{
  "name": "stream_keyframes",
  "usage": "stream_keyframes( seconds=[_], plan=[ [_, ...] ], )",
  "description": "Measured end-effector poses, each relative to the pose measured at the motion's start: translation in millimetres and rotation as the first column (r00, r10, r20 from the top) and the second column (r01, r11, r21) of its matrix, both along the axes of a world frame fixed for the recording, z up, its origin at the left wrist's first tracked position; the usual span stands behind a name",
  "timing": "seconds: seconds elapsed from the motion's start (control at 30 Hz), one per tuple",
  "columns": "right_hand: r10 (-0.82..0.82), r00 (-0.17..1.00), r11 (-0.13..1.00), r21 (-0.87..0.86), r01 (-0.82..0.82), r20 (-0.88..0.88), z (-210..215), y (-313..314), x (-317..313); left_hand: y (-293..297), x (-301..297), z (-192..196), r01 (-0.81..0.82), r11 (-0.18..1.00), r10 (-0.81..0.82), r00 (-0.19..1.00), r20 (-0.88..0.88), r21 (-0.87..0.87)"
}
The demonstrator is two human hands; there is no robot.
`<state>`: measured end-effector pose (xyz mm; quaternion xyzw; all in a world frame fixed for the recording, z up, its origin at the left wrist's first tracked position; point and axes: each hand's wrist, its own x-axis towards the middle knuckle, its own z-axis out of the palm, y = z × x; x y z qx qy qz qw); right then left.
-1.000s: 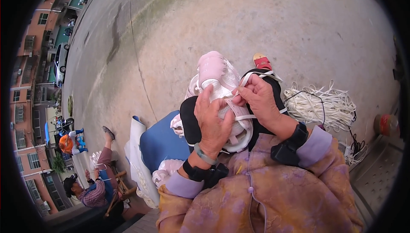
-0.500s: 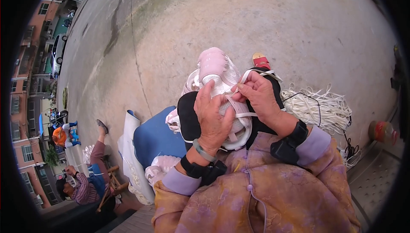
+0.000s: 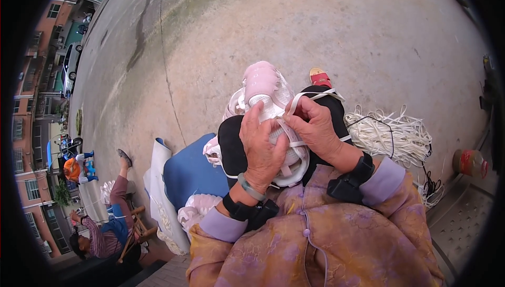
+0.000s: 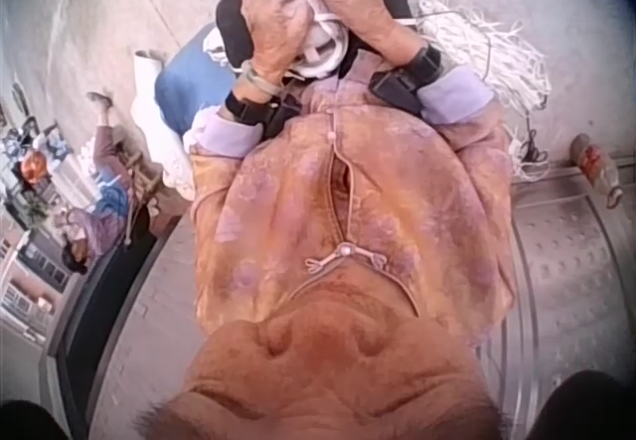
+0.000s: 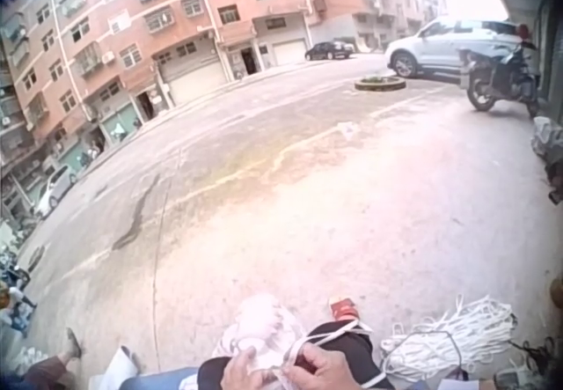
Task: Lacing a pair of pink and white sneakers.
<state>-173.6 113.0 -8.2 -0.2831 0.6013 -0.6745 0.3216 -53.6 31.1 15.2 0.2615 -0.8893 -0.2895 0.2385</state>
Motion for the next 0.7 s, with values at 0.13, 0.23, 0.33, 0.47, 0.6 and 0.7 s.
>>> stream_keyframes(
  seconds=[0.13, 0.23, 0.33, 0.47, 0.6, 0.7],
  plan=[
    [-0.02, 0.997, 1.0, 0.014, 0.021, -0.079, 2, -1, -2, -2, -2, -1, 0.006, 1.0, -0.006, 1.0, -0.01, 0.014],
    [0.016, 0.985, 0.998, 0.065, -0.005, -0.17, 8, -4, -5, -3, -2, -2, 0.002, 1.0, -0.002, 1.0, -0.025, 0.02],
    [-0.026, 0.811, 0.999, 0.011, 0.04, -0.584, 10, -7, -2, -2, 1, -2, -0.019, 0.999, 0.021, 0.999, -0.042, 0.032],
    [-0.125, 0.733, 0.992, -0.057, 0.117, -0.669, 9, 0, 7, 1, 0, -11, -0.068, 0.995, 0.074, 0.995, -0.074, 0.072],
    [-0.079, 0.656, 0.992, 0.006, 0.125, -0.751, 6, 7, 10, 3, 5, -12, -0.076, 0.991, 0.081, 0.996, -0.038, 0.114],
    [-0.144, 0.626, 0.986, -0.057, 0.157, -0.766, 3, 9, 9, 8, 6, -9, -0.081, 0.993, 0.081, 0.997, 0.008, 0.089]
  ],
)
